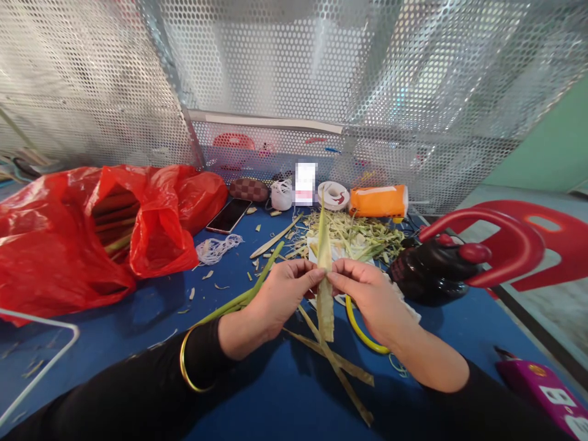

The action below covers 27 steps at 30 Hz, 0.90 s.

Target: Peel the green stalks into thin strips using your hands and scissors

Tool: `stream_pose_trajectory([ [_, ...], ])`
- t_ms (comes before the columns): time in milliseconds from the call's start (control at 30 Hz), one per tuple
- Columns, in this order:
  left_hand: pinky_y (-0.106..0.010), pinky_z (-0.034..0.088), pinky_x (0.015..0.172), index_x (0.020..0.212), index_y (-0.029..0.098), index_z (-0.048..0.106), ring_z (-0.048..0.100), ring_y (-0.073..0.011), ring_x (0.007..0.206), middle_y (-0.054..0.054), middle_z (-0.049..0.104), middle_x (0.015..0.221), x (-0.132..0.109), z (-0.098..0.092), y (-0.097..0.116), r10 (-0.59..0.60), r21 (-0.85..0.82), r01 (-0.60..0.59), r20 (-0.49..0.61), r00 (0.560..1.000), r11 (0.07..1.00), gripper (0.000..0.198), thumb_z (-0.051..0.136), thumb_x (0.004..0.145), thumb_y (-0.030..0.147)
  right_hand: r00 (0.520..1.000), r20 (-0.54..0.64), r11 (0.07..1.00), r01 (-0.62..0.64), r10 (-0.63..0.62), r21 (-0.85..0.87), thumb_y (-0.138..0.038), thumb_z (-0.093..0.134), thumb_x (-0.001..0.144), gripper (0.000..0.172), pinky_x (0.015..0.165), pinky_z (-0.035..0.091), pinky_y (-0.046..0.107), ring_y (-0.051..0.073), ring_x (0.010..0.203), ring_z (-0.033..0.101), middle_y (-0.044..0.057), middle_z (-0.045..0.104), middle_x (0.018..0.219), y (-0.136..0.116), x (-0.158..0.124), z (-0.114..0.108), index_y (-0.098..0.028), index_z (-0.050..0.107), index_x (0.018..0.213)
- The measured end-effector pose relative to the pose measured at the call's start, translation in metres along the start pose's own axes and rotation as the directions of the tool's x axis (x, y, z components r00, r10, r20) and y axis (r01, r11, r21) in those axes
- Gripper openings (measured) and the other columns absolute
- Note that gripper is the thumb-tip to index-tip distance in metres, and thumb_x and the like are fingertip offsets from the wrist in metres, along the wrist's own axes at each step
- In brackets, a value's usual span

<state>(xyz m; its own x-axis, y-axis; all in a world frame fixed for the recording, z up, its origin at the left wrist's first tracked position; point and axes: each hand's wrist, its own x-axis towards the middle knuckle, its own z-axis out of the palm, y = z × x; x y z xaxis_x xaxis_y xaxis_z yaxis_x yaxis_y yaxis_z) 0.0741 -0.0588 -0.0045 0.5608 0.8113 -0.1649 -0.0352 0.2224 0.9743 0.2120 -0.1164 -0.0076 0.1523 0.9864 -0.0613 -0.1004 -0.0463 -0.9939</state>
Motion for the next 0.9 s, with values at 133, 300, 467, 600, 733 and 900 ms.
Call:
stream_pose_trajectory([
  [133, -0.024, 0.038, 0.061, 0.067, 0.014, 0.060, 0.050, -0.0095, 0.058, 0.001, 0.056, 0.062, 0.0007, -0.0015, -0.0033, -0.067, -0.094, 0.074, 0.071, 0.995, 0.993, 0.028, 0.069, 0.071, 0.040, 0.999, 0.010, 0.996, -0.035, 0.034, 0.082, -0.034, 0.069, 0.073, 0.021, 0.065, 0.041, 0.028, 0.014, 0.065, 0.049, -0.001, 0.052, 0.064, 0.0024, -0.0009, 0.0012, -0.017, 0.058, 0.067],
  [300, -0.022, 0.037, 0.060, 0.068, 0.013, 0.063, 0.049, -0.0080, 0.058, 0.000, 0.058, 0.064, 0.0015, -0.0036, -0.0048, -0.124, -0.157, 0.140, 0.108, 0.986, 0.978, 0.029, 0.072, 0.069, 0.040, 0.997, 0.035, 0.977, -0.080, 0.075, 0.196, -0.035, 0.073, 0.070, 0.023, 0.065, 0.043, 0.028, 0.013, 0.063, 0.049, -0.002, 0.051, 0.062, 0.0042, -0.0011, 0.0021, -0.018, 0.057, 0.065],
  [467, -0.021, 0.039, 0.061, 0.070, 0.013, 0.066, 0.050, -0.0076, 0.058, 0.000, 0.060, 0.066, 0.0026, -0.0045, -0.0033, -0.163, -0.199, 0.180, 0.098, 0.982, 0.963, 0.026, 0.073, 0.069, 0.037, 0.994, 0.048, 0.962, -0.104, 0.095, 0.253, -0.033, 0.073, 0.070, 0.019, 0.068, 0.042, 0.027, 0.012, 0.064, 0.051, -0.003, 0.056, 0.065, 0.0052, -0.0001, 0.0016, -0.019, 0.061, 0.070],
  [600, -0.021, 0.038, 0.059, 0.066, 0.013, 0.063, 0.049, -0.0068, 0.056, 0.001, 0.057, 0.063, 0.0031, -0.0041, -0.0031, -0.142, -0.173, 0.142, 0.016, 0.990, 0.975, 0.023, 0.072, 0.070, 0.034, 0.999, 0.018, 0.975, -0.040, 0.037, 0.219, -0.034, 0.072, 0.073, 0.018, 0.069, 0.042, 0.026, 0.012, 0.067, 0.051, -0.003, 0.056, 0.067, 0.0044, 0.0000, 0.0022, -0.019, 0.062, 0.072],
  [733, -0.021, 0.036, 0.057, 0.063, 0.014, 0.061, 0.046, -0.0064, 0.054, 0.003, 0.054, 0.059, 0.0027, -0.0032, -0.0036, -0.120, -0.151, 0.117, -0.012, 0.993, 0.982, 0.022, 0.071, 0.069, 0.032, 0.999, -0.032, 0.998, 0.035, -0.033, 0.060, -0.033, 0.069, 0.074, 0.018, 0.070, 0.042, 0.027, 0.015, 0.071, 0.053, -0.001, 0.058, 0.070, 0.0015, 0.0004, 0.0024, -0.018, 0.061, 0.070],
  [900, -0.020, 0.036, 0.056, 0.066, 0.013, 0.061, 0.046, -0.0065, 0.055, 0.003, 0.054, 0.061, 0.0024, -0.0032, -0.0039, -0.107, -0.112, 0.102, -0.046, 0.993, 0.989, 0.023, 0.072, 0.069, 0.034, 0.993, -0.077, 0.983, 0.077, -0.090, -0.166, -0.033, 0.066, 0.077, 0.015, 0.069, 0.043, 0.027, 0.015, 0.070, 0.054, -0.001, 0.061, 0.071, -0.0021, 0.0015, -0.0003, -0.019, 0.063, 0.073],
])
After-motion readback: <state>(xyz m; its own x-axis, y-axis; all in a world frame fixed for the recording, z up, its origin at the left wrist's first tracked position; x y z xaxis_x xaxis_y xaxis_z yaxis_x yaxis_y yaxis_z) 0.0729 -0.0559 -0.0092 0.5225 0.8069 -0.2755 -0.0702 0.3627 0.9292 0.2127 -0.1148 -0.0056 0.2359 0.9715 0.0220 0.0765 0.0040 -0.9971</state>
